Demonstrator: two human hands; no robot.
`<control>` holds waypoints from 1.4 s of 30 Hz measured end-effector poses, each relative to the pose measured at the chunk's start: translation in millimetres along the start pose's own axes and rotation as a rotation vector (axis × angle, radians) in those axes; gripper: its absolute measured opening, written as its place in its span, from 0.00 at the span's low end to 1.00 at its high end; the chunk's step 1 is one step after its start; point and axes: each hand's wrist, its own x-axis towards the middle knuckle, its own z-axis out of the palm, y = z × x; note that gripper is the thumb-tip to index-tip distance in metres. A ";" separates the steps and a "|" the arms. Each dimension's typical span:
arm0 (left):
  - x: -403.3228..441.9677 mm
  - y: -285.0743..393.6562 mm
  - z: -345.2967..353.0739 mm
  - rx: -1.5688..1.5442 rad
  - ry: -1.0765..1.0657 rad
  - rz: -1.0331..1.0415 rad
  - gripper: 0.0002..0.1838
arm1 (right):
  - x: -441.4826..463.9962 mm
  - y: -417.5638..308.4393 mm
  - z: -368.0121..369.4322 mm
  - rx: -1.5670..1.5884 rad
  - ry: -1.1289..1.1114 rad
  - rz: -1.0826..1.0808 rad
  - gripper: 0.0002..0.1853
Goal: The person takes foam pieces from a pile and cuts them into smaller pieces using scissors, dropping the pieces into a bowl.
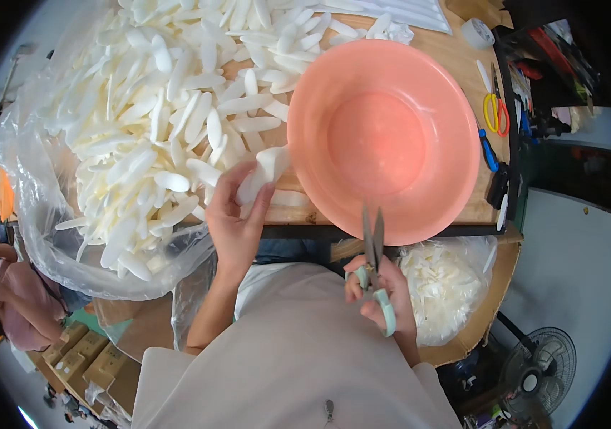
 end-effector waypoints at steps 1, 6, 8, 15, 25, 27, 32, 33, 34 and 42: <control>6.2 17.4 -6.1 -0.279 -0.043 -0.076 0.17 | 1.7 -1.1 2.4 -0.049 -0.047 0.021 0.27; 28.8 42.4 -6.7 -0.648 -0.189 -0.041 0.21 | 2.9 1.3 5.3 -0.193 -0.035 0.002 0.30; 32.6 55.9 0.0 -0.796 -0.292 -0.063 0.17 | 3.6 -3.9 5.1 -0.238 0.000 -0.004 0.30; 41.1 89.4 5.7 -0.711 -0.540 -0.100 0.08 | 3.0 -7.1 2.6 -0.279 0.201 -0.048 0.34; 37.2 108.1 20.2 -0.372 -0.491 0.077 0.09 | 3.3 -10.1 -1.9 -0.274 0.267 -0.051 0.29; 35.5 109.1 22.5 -0.346 -0.512 0.061 0.09 | 5.8 -5.4 -2.2 -0.270 0.300 -0.130 0.28; 34.9 107.1 26.0 -0.387 -0.417 0.101 0.08 | 7.1 -9.7 -3.4 -0.305 0.283 -0.090 0.27; 35.3 106.9 24.4 -0.386 -0.418 0.101 0.08 | 6.7 -10.0 -4.3 -0.314 0.264 -0.083 0.27; 36.0 106.5 21.6 -0.358 -0.481 0.082 0.08 | 6.3 -10.0 -5.0 -0.313 0.265 -0.083 0.27; 32.9 98.4 28.6 -0.309 -0.535 0.138 0.08 | 6.5 -9.6 -1.5 -0.350 0.337 0.030 0.20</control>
